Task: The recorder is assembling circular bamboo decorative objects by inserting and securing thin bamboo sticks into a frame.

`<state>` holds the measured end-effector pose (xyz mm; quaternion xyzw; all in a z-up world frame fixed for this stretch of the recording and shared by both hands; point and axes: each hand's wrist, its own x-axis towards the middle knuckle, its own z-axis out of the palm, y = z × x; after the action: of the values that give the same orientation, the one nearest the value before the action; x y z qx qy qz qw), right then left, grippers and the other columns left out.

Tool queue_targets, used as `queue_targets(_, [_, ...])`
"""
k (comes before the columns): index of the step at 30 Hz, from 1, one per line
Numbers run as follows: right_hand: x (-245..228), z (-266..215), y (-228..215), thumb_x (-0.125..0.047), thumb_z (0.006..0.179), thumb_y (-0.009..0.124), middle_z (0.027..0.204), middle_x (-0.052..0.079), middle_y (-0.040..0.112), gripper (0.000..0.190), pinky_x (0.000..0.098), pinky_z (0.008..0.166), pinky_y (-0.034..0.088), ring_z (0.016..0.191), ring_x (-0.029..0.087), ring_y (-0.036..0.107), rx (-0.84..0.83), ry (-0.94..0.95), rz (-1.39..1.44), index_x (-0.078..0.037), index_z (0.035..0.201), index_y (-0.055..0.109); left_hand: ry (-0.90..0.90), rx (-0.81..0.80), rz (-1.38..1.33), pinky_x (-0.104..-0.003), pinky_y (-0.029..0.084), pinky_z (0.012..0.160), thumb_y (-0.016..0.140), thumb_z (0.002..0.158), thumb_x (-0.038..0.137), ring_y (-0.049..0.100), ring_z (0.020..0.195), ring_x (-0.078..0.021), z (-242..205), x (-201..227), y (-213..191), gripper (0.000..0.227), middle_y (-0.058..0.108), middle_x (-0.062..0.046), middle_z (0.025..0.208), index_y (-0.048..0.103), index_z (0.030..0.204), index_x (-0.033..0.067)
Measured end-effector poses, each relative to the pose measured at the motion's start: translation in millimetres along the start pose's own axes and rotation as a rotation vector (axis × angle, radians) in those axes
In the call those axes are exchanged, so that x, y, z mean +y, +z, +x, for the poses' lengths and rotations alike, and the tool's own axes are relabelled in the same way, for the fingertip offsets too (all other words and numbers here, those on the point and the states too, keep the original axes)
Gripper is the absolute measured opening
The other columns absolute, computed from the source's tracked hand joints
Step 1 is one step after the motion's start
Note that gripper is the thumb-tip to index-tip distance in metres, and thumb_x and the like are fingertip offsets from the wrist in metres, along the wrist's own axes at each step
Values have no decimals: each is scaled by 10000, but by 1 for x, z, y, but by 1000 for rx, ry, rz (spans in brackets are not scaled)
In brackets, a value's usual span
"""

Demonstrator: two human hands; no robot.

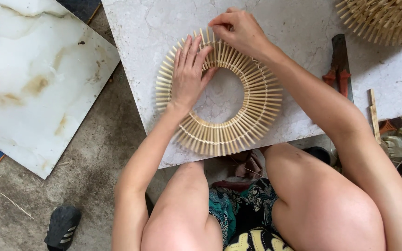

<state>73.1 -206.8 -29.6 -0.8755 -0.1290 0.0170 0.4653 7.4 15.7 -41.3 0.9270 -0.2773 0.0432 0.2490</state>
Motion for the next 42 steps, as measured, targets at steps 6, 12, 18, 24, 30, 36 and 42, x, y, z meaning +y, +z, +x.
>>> queue_targets(6, [-14,5,4,-137,996,720,1001,145,718,191,358,750,571,840,240,713,-36,-151,-117,11,1108,768,-106,-31,-37,-537,263,1267,821,879,290,281,1531,-317,-9,7,-2,721,363,-101,1629,491,1484,81])
queue_targets(12, [-9,9,8,-125,992,722,999,136,717,162,345,717,572,790,232,705,-66,-167,-74,-16,1092,786,-101,10,-22,-499,318,1277,816,919,321,328,1541,-304,-12,9,-1,647,413,-74,1616,537,1465,117])
queue_targets(18, [-13,10,8,-119,1004,707,1003,124,721,155,337,704,568,779,217,706,-90,-148,-63,-29,1098,789,-108,2,-18,-516,301,1273,819,910,311,302,1544,-308,-13,10,0,723,369,-102,1635,477,1507,91])
queue_targets(24, [-18,14,18,-145,995,732,1015,124,711,203,359,754,580,848,241,713,-45,-304,-168,-17,1146,776,-170,-10,-41,-533,253,1270,826,889,321,258,1542,-316,-17,10,0,846,315,-143,1640,371,1543,34])
queue_targets(30, [-11,14,23,-145,1007,721,1014,116,718,160,372,743,575,819,254,706,-89,-273,-153,-43,1110,790,-161,-5,-19,-503,250,1300,809,930,316,261,1563,-296,-19,11,2,805,314,-118,1660,378,1560,60])
queue_targets(36, [-15,12,19,-139,1008,719,1025,125,717,156,375,751,572,828,257,705,-93,-260,-133,-38,1108,782,-165,-2,-10,-512,243,1299,810,931,307,265,1561,-302,-20,11,3,807,307,-115,1660,367,1563,72])
queue_targets(42, [9,-22,-23,-136,1021,711,1113,123,733,239,345,841,574,965,222,722,72,-102,-55,-16,1227,735,-55,-68,25,-580,224,1275,826,865,311,249,1548,-318,3,14,-10,871,289,-139,1660,368,1583,131])
